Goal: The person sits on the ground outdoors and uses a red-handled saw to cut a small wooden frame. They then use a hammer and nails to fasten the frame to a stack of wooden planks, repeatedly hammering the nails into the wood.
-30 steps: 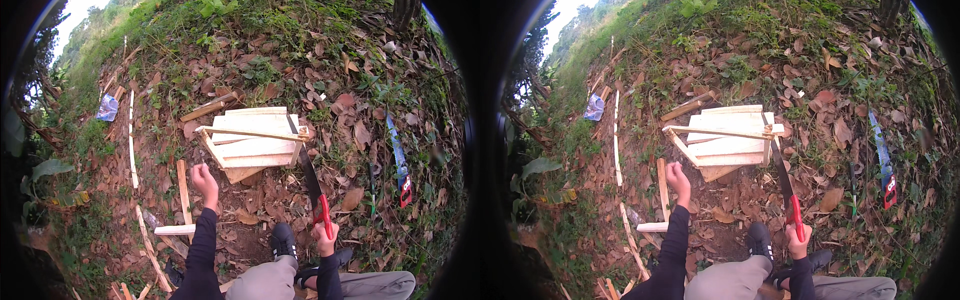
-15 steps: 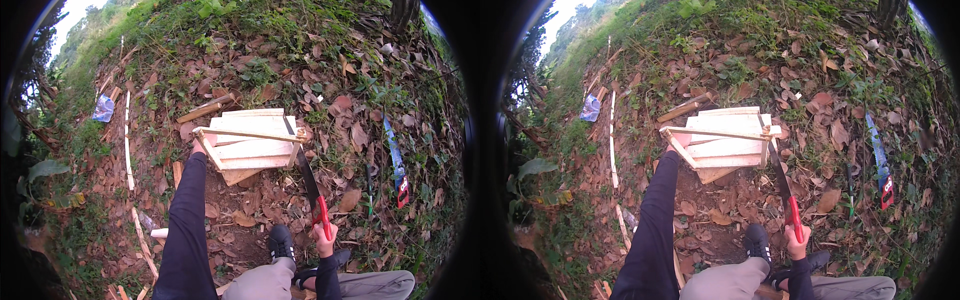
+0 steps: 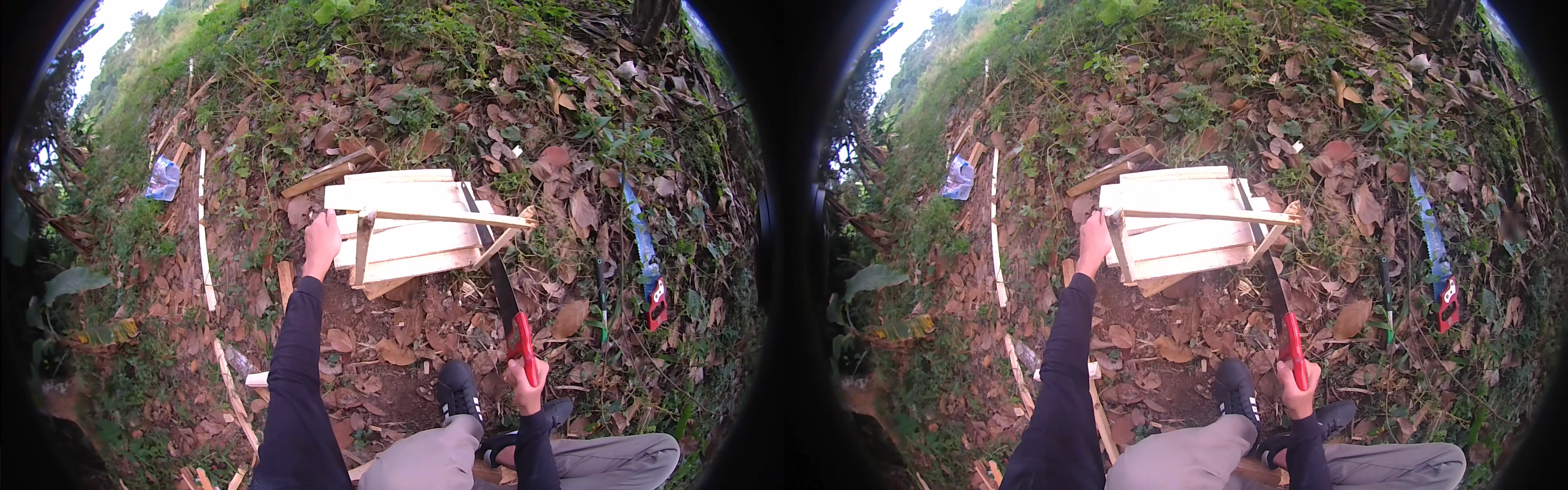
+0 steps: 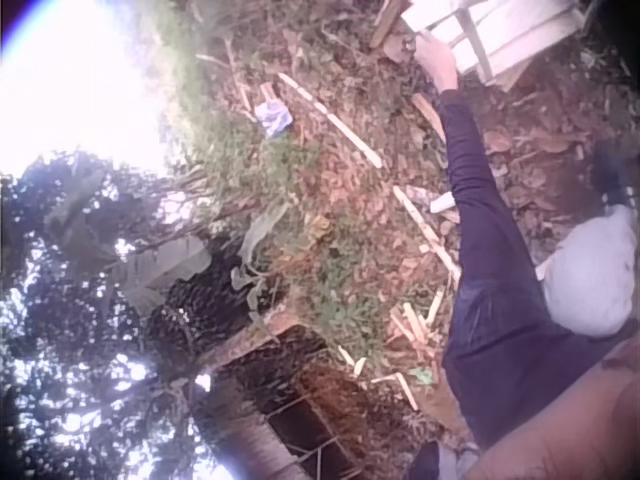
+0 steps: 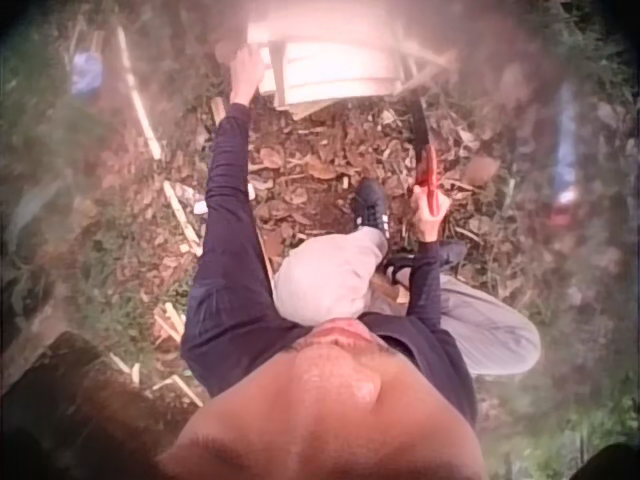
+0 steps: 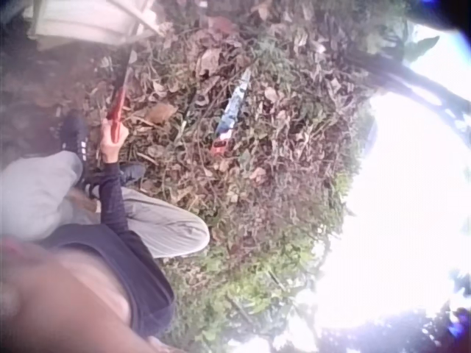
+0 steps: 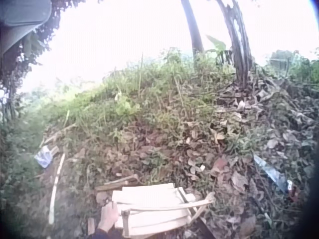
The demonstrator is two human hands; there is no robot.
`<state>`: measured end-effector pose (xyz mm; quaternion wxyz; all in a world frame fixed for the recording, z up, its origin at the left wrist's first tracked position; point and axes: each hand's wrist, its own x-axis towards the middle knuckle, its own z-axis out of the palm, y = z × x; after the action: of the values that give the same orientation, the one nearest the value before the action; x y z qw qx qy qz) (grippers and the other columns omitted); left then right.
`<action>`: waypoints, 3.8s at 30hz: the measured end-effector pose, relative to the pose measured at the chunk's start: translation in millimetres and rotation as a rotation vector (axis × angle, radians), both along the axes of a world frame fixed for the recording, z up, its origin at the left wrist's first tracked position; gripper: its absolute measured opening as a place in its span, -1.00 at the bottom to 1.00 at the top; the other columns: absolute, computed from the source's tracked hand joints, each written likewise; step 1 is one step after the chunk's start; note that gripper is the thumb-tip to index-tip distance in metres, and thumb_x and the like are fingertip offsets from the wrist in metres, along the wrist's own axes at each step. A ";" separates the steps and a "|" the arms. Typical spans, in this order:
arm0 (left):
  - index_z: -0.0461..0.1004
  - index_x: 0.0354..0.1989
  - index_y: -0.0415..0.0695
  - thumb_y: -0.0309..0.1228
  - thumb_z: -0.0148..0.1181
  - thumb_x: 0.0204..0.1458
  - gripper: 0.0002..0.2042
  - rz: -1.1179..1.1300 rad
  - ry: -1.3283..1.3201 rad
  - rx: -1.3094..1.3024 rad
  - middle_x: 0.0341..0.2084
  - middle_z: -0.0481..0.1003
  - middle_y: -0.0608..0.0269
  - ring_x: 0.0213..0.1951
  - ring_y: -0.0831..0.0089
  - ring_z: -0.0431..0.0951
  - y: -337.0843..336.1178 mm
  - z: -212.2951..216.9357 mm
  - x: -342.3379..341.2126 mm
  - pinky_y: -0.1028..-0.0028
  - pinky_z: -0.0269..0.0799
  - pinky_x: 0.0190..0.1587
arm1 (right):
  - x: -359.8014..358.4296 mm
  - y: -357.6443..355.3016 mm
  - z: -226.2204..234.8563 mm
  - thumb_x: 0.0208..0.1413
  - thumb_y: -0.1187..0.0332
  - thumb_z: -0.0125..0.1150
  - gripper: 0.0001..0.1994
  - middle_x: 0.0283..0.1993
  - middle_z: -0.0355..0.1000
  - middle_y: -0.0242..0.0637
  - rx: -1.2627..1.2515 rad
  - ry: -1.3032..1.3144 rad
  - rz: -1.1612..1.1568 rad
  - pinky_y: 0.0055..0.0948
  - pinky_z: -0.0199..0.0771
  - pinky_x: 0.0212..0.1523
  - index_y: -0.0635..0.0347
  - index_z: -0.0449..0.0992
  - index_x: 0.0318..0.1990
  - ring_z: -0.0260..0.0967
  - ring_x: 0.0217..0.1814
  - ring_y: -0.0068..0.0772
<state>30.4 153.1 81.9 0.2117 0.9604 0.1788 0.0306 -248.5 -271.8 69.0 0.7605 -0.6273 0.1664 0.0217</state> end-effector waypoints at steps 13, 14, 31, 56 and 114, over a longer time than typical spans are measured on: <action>0.51 -0.16 -0.29 -0.06 -0.20 0.35 -0.51 0.138 -0.112 -0.169 -0.31 0.53 -0.31 -0.16 -0.30 0.51 44.8 -101.3 -51.6 -0.03 0.36 -0.15 | 11.1 24.6 64.9 0.00 0.48 0.29 -0.70 -0.74 0.18 -0.43 -0.349 -0.097 0.206 -0.47 0.13 -0.61 0.19 0.27 -0.65 0.14 -0.74 -0.55; 0.51 -0.17 -0.29 -0.07 -0.20 0.35 -0.51 0.115 -0.111 -0.169 -0.31 0.53 -0.31 -0.17 -0.31 0.51 37.8 -98.8 -45.1 -0.03 0.36 -0.16 | 8.5 24.8 65.9 -0.01 0.48 0.29 -0.71 -0.74 0.18 -0.42 -0.362 -0.111 0.200 -0.46 0.14 -0.61 0.19 0.28 -0.65 0.15 -0.74 -0.53; 0.41 -0.53 -0.21 -0.23 -0.02 0.37 -0.59 0.375 -0.359 -0.471 -0.71 0.28 0.28 -0.59 0.50 0.26 -93.5 -55.3 -202.4 0.41 0.23 -0.43 | 7.4 12.8 45.8 -0.05 0.45 0.28 -0.71 -0.77 0.19 -0.42 -0.328 -0.056 0.173 -0.46 0.15 -0.61 0.17 0.29 -0.68 0.17 -0.77 -0.50; 0.09 0.36 -0.25 -0.33 0.13 0.22 -0.41 0.007 -0.513 -0.209 0.33 0.16 -0.16 0.42 -0.06 0.07 -123.5 -2.1 -59.8 0.06 0.03 0.43 | 132.4 55.7 49.7 -0.13 0.43 0.58 -0.73 -0.53 0.41 -0.50 -0.596 -0.384 -0.130 -0.60 0.20 -0.55 0.24 0.50 -0.41 0.19 -0.60 -0.71; 0.36 0.32 0.02 -0.09 0.12 0.18 -0.46 -0.379 -0.310 0.251 0.37 0.19 -0.12 0.40 -0.08 0.13 -149.0 -30.2 -49.7 -0.13 0.03 0.35 | 180.0 79.0 24.3 -0.26 0.43 0.54 -0.68 -0.47 0.51 -0.25 -0.691 -0.512 0.090 -0.44 0.41 -0.45 0.20 0.54 -0.30 0.48 -0.50 -0.32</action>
<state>-19.3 4.1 51.8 0.1181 0.9792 -0.0440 0.1590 -68.5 -192.8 93.3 0.5207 -0.8369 -0.0577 -0.1585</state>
